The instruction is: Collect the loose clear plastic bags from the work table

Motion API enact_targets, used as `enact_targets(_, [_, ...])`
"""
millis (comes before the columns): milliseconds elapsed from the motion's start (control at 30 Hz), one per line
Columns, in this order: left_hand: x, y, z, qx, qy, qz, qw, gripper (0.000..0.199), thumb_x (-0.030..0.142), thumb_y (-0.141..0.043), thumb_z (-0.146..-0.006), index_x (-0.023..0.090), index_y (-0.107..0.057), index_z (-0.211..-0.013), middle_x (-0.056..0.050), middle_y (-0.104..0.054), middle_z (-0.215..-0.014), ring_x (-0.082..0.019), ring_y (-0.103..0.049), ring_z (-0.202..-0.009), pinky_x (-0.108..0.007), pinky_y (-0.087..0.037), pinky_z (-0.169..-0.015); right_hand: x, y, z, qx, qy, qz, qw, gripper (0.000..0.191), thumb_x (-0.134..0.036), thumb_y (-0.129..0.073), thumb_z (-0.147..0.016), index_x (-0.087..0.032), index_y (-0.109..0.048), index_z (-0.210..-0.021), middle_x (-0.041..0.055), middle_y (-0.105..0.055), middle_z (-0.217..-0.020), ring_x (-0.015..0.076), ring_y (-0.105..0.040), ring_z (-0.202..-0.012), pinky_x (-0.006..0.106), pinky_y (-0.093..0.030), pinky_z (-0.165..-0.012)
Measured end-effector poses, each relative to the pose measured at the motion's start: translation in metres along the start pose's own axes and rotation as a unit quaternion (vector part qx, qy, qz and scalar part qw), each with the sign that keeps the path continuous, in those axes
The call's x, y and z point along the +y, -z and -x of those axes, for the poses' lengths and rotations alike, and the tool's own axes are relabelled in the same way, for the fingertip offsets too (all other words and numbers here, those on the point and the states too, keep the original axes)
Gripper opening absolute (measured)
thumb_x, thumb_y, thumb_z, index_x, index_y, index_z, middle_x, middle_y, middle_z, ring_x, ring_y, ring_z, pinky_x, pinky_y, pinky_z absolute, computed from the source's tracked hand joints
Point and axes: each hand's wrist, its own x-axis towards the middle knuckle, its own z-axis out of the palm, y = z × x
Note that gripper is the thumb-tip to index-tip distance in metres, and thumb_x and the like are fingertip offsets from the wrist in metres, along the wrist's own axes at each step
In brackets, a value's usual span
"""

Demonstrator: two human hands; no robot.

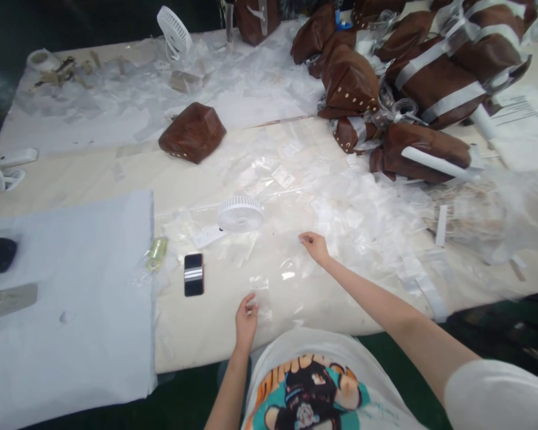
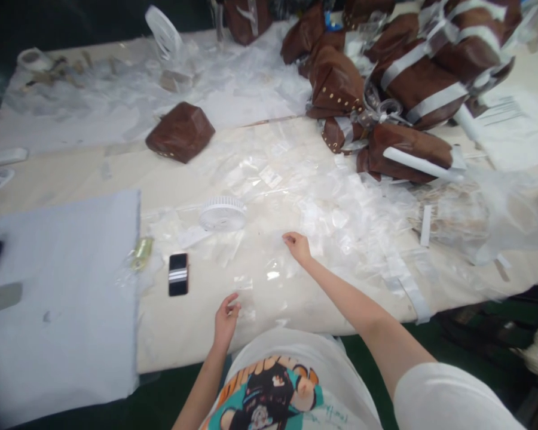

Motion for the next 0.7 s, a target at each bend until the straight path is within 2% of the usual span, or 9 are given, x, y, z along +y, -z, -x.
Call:
enact_targets(100, [-0.007, 0.000, -0.002, 0.048, -0.010, -0.018, 0.999, 0.043, 0.037, -0.061, -0.076, 0.021, -0.064, -0.116, -0.011, -0.066, -0.120, -0.021, -0.067, -0.084, -0.042, -0.056, -0.088, 0.003, 0.002, -0.039, 0.018, -0.033, 0.013, 0.999, 0.036, -0.028, -0.064, -0.086, -0.011, -0.065, -0.118, 0.0112, -0.068, -0.105, 0.0236, -0.064, -0.087, 0.038, -0.053, -0.087])
enact_targets(200, [-0.012, -0.002, -0.007, 0.073, -0.017, -0.045, 0.996, 0.047, 0.030, -0.067, -0.074, 0.019, -0.061, -0.119, -0.011, -0.061, -0.116, -0.020, -0.065, -0.082, -0.045, -0.054, -0.094, -0.005, 0.002, -0.075, 0.006, -0.031, 0.083, 0.996, 0.072, -0.028, -0.086, -0.068, -0.014, -0.057, -0.133, 0.0156, -0.054, -0.128, 0.0278, -0.062, -0.103, 0.041, -0.050, -0.097])
enact_targets(267, [-0.013, -0.005, -0.009, 0.068, -0.019, -0.062, 0.996, 0.051, 0.025, -0.071, -0.072, 0.018, -0.060, -0.121, -0.011, -0.059, -0.115, -0.020, -0.064, -0.084, -0.044, -0.053, -0.094, -0.011, 0.001, -0.092, -0.019, -0.010, 0.164, 0.986, 0.093, -0.026, -0.094, -0.058, -0.018, -0.051, -0.140, 0.0186, -0.042, -0.141, 0.0338, -0.054, -0.119, 0.045, -0.048, -0.100])
enact_targets(333, [-0.012, -0.010, -0.011, 0.054, -0.020, -0.077, 0.995, 0.055, 0.021, -0.074, -0.070, 0.019, -0.060, -0.123, -0.011, -0.057, -0.117, -0.021, -0.063, -0.086, -0.042, -0.054, -0.092, -0.017, -0.003, -0.102, -0.064, 0.020, 0.202, 0.977, 0.084, -0.023, -0.093, -0.060, -0.020, -0.055, -0.135, 0.0179, -0.041, -0.144, 0.0359, -0.048, -0.126, 0.046, -0.047, -0.101])
enact_targets(400, [-0.009, -0.016, -0.014, 0.042, -0.021, -0.091, 0.995, 0.058, 0.019, -0.075, -0.070, 0.019, -0.059, -0.125, -0.012, -0.054, -0.122, -0.021, -0.063, -0.088, -0.041, -0.055, -0.089, -0.021, -0.008, -0.105, -0.109, 0.038, 0.193, 0.974, 0.050, -0.016, -0.085, -0.067, -0.018, -0.067, -0.114, 0.0155, -0.055, -0.132, 0.0322, -0.054, -0.117, 0.041, -0.047, -0.096])
enact_targets(467, [-0.002, -0.022, -0.017, 0.035, -0.025, -0.102, 0.994, 0.058, 0.018, -0.074, -0.072, 0.020, -0.057, -0.128, -0.013, -0.051, -0.126, -0.022, -0.062, -0.090, -0.041, -0.054, -0.089, -0.023, -0.012, -0.101, -0.136, 0.037, 0.169, 0.976, 0.018, -0.011, -0.078, -0.071, -0.017, -0.071, -0.087, 0.0118, -0.067, -0.105, 0.0265, -0.062, -0.098, 0.034, -0.047, -0.088])
enact_targets(500, [0.002, -0.025, -0.018, 0.032, -0.031, -0.106, 0.993, 0.058, 0.018, -0.073, -0.074, 0.021, -0.056, -0.130, -0.013, -0.050, -0.128, -0.022, -0.062, -0.093, -0.042, -0.054, -0.090, -0.024, -0.012, -0.095, -0.137, 0.034, 0.157, 0.977, 0.011, -0.011, -0.076, -0.071, -0.016, -0.069, -0.077, 0.0095, -0.069, -0.093, 0.0243, -0.063, -0.089, 0.032, -0.047, -0.084])
enact_targets(600, [0.016, -0.033, -0.025, 0.013, -0.063, -0.109, 0.992, 0.054, 0.017, -0.068, -0.078, 0.023, -0.056, -0.130, -0.012, -0.049, -0.130, -0.022, -0.061, -0.099, -0.041, -0.052, -0.094, -0.020, -0.003, -0.063, -0.107, 0.022, 0.114, 0.987, 0.012, -0.020, -0.072, -0.077, -0.017, -0.064, -0.069, 0.0038, -0.066, -0.074, 0.0191, -0.059, -0.075, 0.027, -0.043, -0.071])
enact_targets(700, [0.030, -0.042, -0.033, -0.016, -0.101, -0.109, 0.989, 0.046, 0.017, -0.067, -0.080, 0.024, -0.060, -0.124, -0.009, -0.053, -0.123, -0.020, -0.062, -0.095, -0.039, -0.052, -0.094, -0.005, 0.019, -0.014, -0.048, -0.008, 0.055, 0.997, 0.026, -0.037, -0.062, -0.086, -0.017, -0.061, -0.069, 0.0007, -0.060, -0.066, 0.0151, -0.051, -0.063, 0.026, -0.038, -0.059])
